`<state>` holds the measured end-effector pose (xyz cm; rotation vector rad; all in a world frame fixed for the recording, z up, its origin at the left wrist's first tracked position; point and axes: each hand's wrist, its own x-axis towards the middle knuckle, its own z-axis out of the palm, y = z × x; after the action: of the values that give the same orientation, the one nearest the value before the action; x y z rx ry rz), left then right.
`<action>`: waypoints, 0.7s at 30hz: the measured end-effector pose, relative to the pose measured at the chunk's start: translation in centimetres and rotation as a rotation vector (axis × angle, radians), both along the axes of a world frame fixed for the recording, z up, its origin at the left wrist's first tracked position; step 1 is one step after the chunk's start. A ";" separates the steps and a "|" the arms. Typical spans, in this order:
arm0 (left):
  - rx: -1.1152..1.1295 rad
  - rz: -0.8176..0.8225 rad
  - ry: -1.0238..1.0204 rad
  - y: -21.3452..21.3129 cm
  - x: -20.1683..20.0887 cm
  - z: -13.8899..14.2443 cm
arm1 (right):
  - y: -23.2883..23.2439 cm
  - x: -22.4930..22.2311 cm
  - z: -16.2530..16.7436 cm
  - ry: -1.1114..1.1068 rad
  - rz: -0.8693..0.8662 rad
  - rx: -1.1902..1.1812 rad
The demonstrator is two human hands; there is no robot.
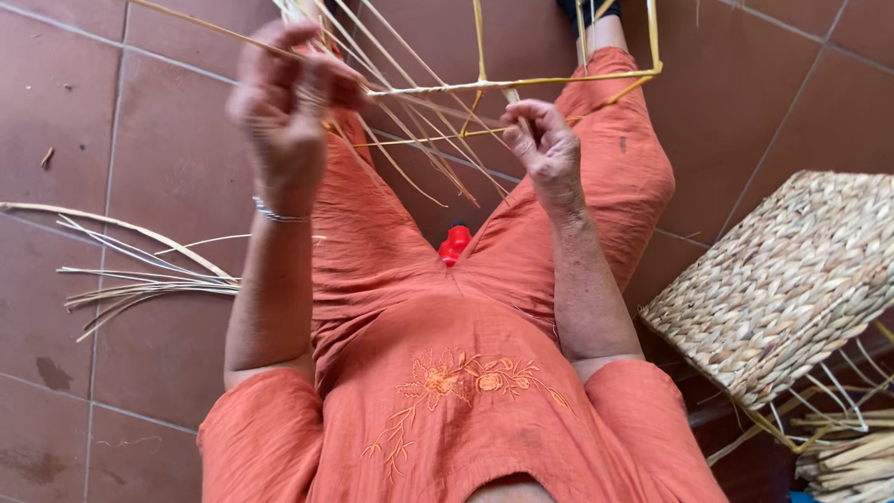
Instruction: The person weaves thin bamboo strips into a rectangular basket frame held between their legs. They repeatedly thread strips through the frame, pull them tight, and occasionally trim excess material with scissors.
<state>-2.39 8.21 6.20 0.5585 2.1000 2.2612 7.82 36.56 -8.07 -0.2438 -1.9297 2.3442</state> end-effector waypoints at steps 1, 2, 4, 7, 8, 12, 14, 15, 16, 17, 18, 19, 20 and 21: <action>-0.004 0.046 0.097 -0.1 -0.7 0.8 | 0.1 -0.1 -0.3 -0.024 -0.053 -0.020; -0.006 0.094 0.194 0.2 -1.2 1.5 | 0.2 -0.1 -0.6 -0.048 -0.105 -0.039; -0.039 0.111 0.295 1.5 -2.5 2.0 | 0.3 -0.1 -0.8 -0.054 -0.104 0.063; -0.191 0.001 0.414 4.5 -4.6 1.3 | 0.1 0.2 -0.6 -0.140 -0.090 0.184; -0.257 -0.058 0.447 5.7 -5.6 0.5 | -0.1 0.4 -0.3 -0.184 -0.082 0.220; -0.437 -0.280 0.226 10.5 -7.6 -3.6 | -0.5 0.7 1.1 -0.021 -0.024 0.424; -0.491 -0.357 0.055 12.1 -8.0 -5.3 | -0.4 0.7 1.8 0.124 -0.029 0.520; -0.505 -0.376 -0.006 12.7 -8.0 -6.0 | -0.3 0.6 2.1 0.092 -0.023 0.545; -0.518 -0.395 -0.060 13.2 -8.0 -6.6 | 0.1 0.5 2.4 0.064 -0.018 0.568; -0.528 -0.408 -0.107 13.7 -7.9 -7.0 | 0.3 0.4 2.7 0.034 -0.013 0.591; -0.532 -0.419 -0.143 14.0 -7.8 -7.4 | 0.6 0.3 3.0 0.086 -0.021 0.627; -0.535 -0.428 -0.171 14.3 -7.7 -7.6 | 1.0 0.1 3.3 0.140 -0.030 0.663; -0.530 -0.434 -0.203 14.4 -7.7 -7.8 | 1.2 -0.1 3.6 0.195 -0.038 0.701; -0.558 -0.446 -0.236 14.3 -7.7 -8.0 | 1.4 -0.2 3.9 0.218 -0.044 0.749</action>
<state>-10.05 22.49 -1.78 0.6089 2.0863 1.3586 7.58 37.99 -4.19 0.0333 -2.4578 1.3950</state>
